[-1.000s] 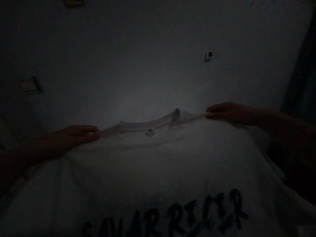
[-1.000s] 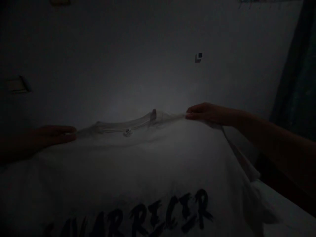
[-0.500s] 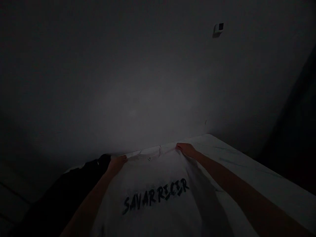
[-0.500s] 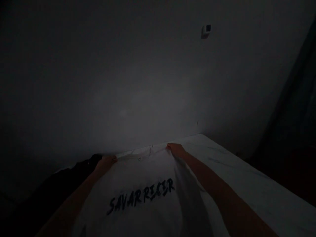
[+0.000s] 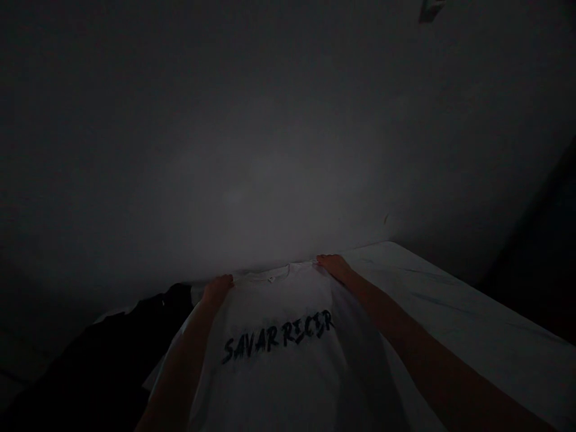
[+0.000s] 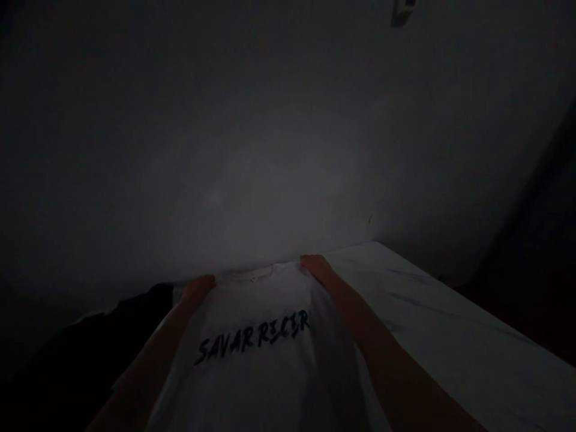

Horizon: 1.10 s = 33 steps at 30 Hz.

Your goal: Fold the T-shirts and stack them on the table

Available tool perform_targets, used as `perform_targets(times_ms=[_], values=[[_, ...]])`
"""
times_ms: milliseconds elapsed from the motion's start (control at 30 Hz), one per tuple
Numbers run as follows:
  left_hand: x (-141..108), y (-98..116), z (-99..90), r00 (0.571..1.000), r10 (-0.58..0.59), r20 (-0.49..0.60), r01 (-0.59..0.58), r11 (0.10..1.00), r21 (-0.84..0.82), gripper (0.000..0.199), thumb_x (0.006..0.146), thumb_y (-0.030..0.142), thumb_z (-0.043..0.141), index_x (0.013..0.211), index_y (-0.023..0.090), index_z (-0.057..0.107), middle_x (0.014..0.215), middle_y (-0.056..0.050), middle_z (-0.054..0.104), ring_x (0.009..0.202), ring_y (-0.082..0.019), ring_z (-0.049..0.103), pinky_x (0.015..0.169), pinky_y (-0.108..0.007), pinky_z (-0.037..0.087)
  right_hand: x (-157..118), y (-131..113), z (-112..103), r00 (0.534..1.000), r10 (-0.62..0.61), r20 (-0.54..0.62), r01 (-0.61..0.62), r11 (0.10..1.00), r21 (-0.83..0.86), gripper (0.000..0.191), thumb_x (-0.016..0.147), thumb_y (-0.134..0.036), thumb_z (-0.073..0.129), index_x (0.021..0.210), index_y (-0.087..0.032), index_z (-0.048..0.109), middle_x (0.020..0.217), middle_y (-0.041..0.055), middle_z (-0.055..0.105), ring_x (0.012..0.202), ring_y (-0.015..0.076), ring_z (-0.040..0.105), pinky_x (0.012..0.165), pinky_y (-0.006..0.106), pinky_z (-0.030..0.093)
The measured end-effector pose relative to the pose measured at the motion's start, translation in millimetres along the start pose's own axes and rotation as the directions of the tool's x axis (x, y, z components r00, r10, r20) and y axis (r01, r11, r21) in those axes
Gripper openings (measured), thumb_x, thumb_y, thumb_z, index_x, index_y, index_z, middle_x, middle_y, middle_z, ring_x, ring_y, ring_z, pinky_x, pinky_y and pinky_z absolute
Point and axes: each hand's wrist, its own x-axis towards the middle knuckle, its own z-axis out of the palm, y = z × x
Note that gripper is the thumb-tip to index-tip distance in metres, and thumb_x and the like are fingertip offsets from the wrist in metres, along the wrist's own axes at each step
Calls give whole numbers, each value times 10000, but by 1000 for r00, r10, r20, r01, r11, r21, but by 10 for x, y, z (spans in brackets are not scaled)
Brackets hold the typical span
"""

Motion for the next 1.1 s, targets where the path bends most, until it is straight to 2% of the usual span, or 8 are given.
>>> perform_targets(times_ms=[200,367,500,633,733,867,967,1100], values=[[-155,552,69,984,-39,-176,42,999,13,438,940,84,319,1306,124,556,1392,-197,524,1306,-313,467,1083,-507,359,-16,-386,50,997,31,-71,-30,1000,6,338,970,-198,414,1246,-133,598,1277,216,616,1214,295,556,1025,407,386],[-500,1041,555,967,15,-253,-43,993,-108,544,968,358,343,1455,139,442,1535,-188,389,1421,-369,334,1116,-592,302,-257,-826,238,993,-118,-12,119,989,93,472,991,-438,406,1409,-243,507,1508,116,452,1353,285,446,1069,423,380],[-629,473,683,968,179,-177,-202,973,-116,536,968,358,316,1471,223,441,1547,-110,395,1435,-308,346,1148,-522,309,-460,-442,305,975,-220,29,213,965,154,545,1009,-477,331,1517,-281,352,1596,61,307,1461,248,286,1171,446,248],[-623,-74,401,984,78,-157,-88,994,-58,488,947,278,371,1382,148,550,1478,-173,476,1336,-379,464,1092,-526,371,-466,-221,191,999,-45,9,44,992,117,540,1004,-426,345,1481,-185,417,1559,160,353,1442,301,321,1160,519,241],[-641,170,307,981,-5,-195,0,1000,-27,495,958,300,376,1368,81,546,1461,-247,463,1338,-438,434,1085,-609,327,-449,-635,158,996,-91,-16,93,988,125,560,1004,-449,346,1485,-168,407,1574,169,314,1458,310,282,1165,540,213],[-839,641,482,966,189,-175,-202,978,-60,501,981,329,345,1465,257,448,1563,-97,365,1439,-324,331,1144,-554,292,-613,-1107,228,951,-309,10,302,936,182,572,1006,-510,341,1515,-248,358,1596,70,299,1469,209,268,1188,408,222],[-1038,512,507,954,251,-164,-269,959,-92,514,976,324,335,1485,322,409,1574,-48,345,1446,-302,325,1139,-539,317,-805,-889,189,968,-249,28,239,951,194,517,1003,-444,384,1487,-264,407,1578,63,339,1454,202,304,1181,394,241],[-1238,158,173,987,121,-104,-123,992,-8,494,951,264,357,1416,219,519,1509,-133,441,1368,-353,434,1108,-577,326,-986,-368,-66,1000,0,16,-3,984,176,462,972,-345,431,1394,-176,518,1483,157,474,1376,277,435,1121,472,332]])
